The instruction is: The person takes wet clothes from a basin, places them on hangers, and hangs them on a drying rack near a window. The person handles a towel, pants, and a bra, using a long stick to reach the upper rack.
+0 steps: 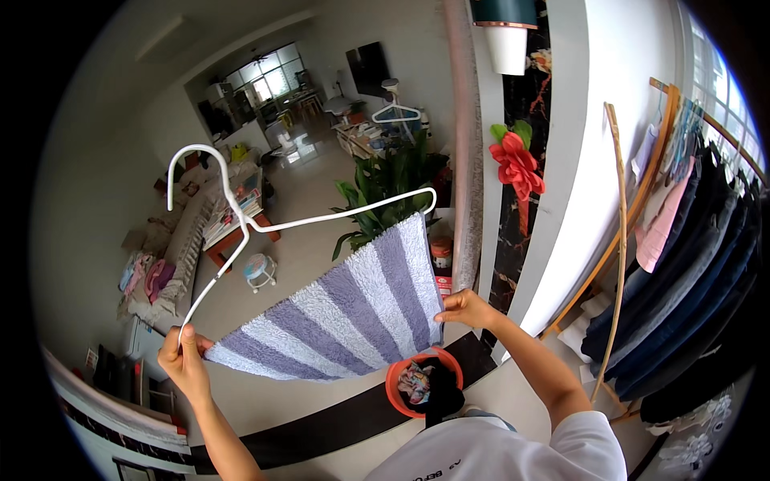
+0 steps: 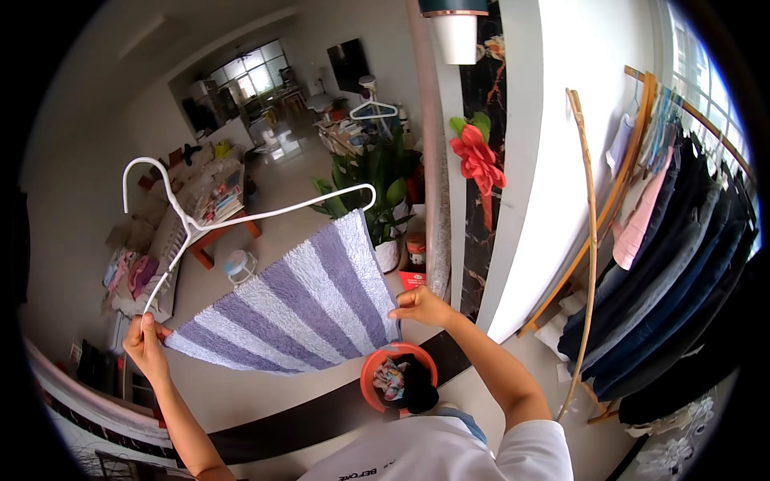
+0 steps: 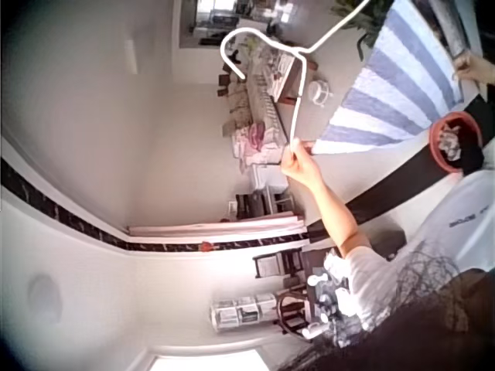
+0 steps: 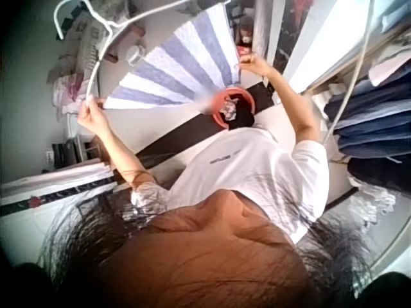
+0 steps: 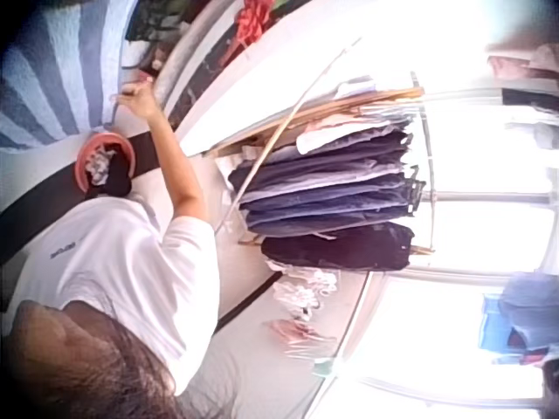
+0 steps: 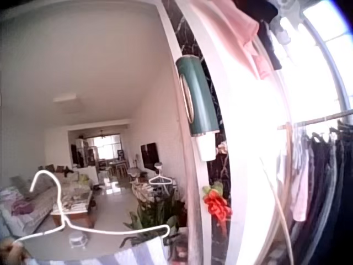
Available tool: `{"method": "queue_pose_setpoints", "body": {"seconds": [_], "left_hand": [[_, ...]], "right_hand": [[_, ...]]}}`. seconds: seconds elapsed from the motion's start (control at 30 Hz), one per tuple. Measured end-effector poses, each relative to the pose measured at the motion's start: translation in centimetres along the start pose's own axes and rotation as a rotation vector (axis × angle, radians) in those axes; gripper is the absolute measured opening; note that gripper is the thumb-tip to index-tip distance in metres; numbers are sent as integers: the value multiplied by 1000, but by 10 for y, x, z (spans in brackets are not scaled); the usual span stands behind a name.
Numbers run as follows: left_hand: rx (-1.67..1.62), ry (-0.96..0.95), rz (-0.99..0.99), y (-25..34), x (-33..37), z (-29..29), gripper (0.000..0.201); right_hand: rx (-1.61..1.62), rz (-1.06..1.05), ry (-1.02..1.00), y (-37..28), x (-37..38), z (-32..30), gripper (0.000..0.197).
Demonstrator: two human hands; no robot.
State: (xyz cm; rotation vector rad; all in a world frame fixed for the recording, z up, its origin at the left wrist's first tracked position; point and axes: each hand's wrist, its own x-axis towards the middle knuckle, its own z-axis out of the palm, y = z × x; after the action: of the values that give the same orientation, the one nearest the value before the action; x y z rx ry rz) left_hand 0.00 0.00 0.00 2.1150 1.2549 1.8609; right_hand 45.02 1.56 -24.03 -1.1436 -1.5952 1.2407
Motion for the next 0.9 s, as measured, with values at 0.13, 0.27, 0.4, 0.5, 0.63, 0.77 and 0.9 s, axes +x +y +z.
{"method": "queue_pose_setpoints", "body": {"seconds": [0.13, 0.27, 0.4, 0.5, 0.63, 0.77, 0.9], "left_hand": [[-47, -38, 12, 6, 12, 13, 37], [-58, -16, 48, 18, 22, 17, 40], [-59, 30, 82, 39, 32, 19, 43], [-76, 30, 66, 53, 37, 27, 42], [-100, 18, 88, 62, 33, 35, 42], [-120, -70, 76, 85, -9, 63, 40], [-123, -9, 80, 139, -43, 73, 35]], "right_hand": [[25, -56, 38, 10, -20, 12, 18], [69, -53, 83, -18, -43, 26, 13], [140, -25, 164, -5, -65, 26, 15], [152, 15, 184, 3, -90, 7, 17], [194, 1, 198, 2, -128, -22, 18], [-197, -80, 462, 6, -208, -68, 14], [-534, -335, 1389, -41, -262, -141, 32]]}}
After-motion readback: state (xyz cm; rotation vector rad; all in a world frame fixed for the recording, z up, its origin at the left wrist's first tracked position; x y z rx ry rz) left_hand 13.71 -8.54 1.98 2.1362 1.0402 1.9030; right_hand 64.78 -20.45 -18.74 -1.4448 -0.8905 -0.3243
